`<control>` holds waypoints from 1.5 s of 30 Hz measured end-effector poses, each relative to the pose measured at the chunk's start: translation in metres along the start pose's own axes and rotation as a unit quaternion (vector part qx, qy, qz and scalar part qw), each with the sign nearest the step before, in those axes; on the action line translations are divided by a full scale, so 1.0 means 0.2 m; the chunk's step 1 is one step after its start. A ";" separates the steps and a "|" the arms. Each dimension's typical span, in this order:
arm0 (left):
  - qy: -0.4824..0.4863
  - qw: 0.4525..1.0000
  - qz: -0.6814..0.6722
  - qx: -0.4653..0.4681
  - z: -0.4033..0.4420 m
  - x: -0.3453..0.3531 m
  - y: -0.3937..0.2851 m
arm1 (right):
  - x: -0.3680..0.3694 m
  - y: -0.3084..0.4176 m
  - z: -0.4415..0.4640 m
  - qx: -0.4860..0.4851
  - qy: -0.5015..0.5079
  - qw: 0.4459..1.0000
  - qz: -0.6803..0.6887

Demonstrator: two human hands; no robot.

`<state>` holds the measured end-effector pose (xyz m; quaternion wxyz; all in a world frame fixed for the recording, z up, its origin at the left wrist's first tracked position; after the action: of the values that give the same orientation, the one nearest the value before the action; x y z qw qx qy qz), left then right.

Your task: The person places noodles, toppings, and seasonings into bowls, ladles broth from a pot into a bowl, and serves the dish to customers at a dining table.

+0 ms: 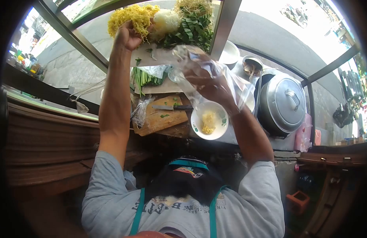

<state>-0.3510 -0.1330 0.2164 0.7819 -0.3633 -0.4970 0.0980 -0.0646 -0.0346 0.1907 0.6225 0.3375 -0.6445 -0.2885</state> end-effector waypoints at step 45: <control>0.137 0.872 0.465 0.060 -1.00 0.64 0.50 | -0.98 -0.22 -0.61 -0.147 -0.085 0.980 0.101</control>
<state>-0.0973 -0.0890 0.1921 0.7266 -0.5147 -0.1512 0.4293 0.0607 0.1007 0.0438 0.6342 0.1495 -0.6763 -0.3435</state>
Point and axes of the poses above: each hand's wrist, its own z-axis towards the middle knuckle, its own x-axis out of the palm, y = z × x, the point moved 10 cm from there along z, towards the middle knuckle, and after that the axes turned 13 degrees about x, right-handed, at the moved point
